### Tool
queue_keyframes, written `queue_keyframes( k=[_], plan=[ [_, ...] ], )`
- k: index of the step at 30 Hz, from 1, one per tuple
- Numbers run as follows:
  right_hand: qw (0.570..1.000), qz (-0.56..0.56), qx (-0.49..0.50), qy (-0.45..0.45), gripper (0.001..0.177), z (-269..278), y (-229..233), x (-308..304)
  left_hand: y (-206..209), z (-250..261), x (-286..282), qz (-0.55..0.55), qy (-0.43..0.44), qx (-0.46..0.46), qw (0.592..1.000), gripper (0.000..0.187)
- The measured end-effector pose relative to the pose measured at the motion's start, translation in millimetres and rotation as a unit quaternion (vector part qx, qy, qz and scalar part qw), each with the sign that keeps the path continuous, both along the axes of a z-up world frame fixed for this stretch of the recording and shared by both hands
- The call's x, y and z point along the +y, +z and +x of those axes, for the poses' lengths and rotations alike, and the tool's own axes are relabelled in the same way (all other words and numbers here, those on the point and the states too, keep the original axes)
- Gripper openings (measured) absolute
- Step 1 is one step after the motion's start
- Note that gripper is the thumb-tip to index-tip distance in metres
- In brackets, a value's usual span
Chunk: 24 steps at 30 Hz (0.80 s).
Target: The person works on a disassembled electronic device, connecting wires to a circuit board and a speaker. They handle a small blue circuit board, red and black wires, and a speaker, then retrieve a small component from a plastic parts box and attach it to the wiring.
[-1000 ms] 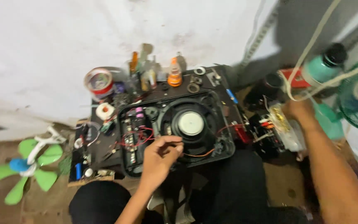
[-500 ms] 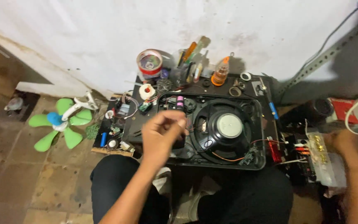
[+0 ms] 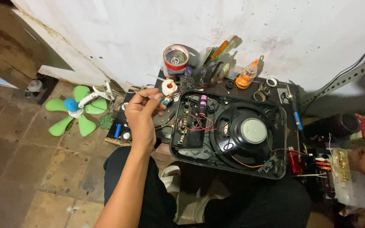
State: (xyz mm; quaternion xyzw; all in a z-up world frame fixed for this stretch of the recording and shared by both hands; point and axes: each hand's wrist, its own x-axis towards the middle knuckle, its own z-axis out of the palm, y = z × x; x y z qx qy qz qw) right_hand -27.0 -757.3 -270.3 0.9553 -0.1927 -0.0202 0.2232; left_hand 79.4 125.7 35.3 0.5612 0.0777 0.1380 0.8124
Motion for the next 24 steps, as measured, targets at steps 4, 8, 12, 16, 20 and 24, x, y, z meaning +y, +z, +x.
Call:
queue_keyframes(
  k=[4, 8, 12, 16, 20, 24],
  plan=[
    [0.998, -0.016, 0.024, -0.053, 0.056, -2, 38, 41, -3, 2, 2, 0.003, -0.002, 0.001, 1.0, 0.013],
    [1.0, 0.01, -0.009, -0.007, 0.053, -9, 41, 36, -5, 2, 2, 0.003, -0.006, -0.002, 1.0, 0.012],
    [0.995, 0.072, -0.068, -0.015, 0.042, -11, 56, 58, -8, 3, 3, 0.007, -0.004, -0.004, 1.0, 0.013],
    [0.969, 0.209, -0.12, -0.06, 0.037, -12, 76, 83, -10, 5, 2, -0.003, -0.002, -0.006, 1.0, 0.012],
    [0.984, 0.133, -0.089, -0.074, 0.043, -12, 93, 101, -13, 7, 2, -0.01, -0.002, -0.008, 1.0, 0.011],
    [0.967, 0.2, -0.143, -0.068, 0.036, -22, 99, 117, -7, 4, 4, 0.019, -0.008, 0.019, 1.0, 0.009]
  ],
)
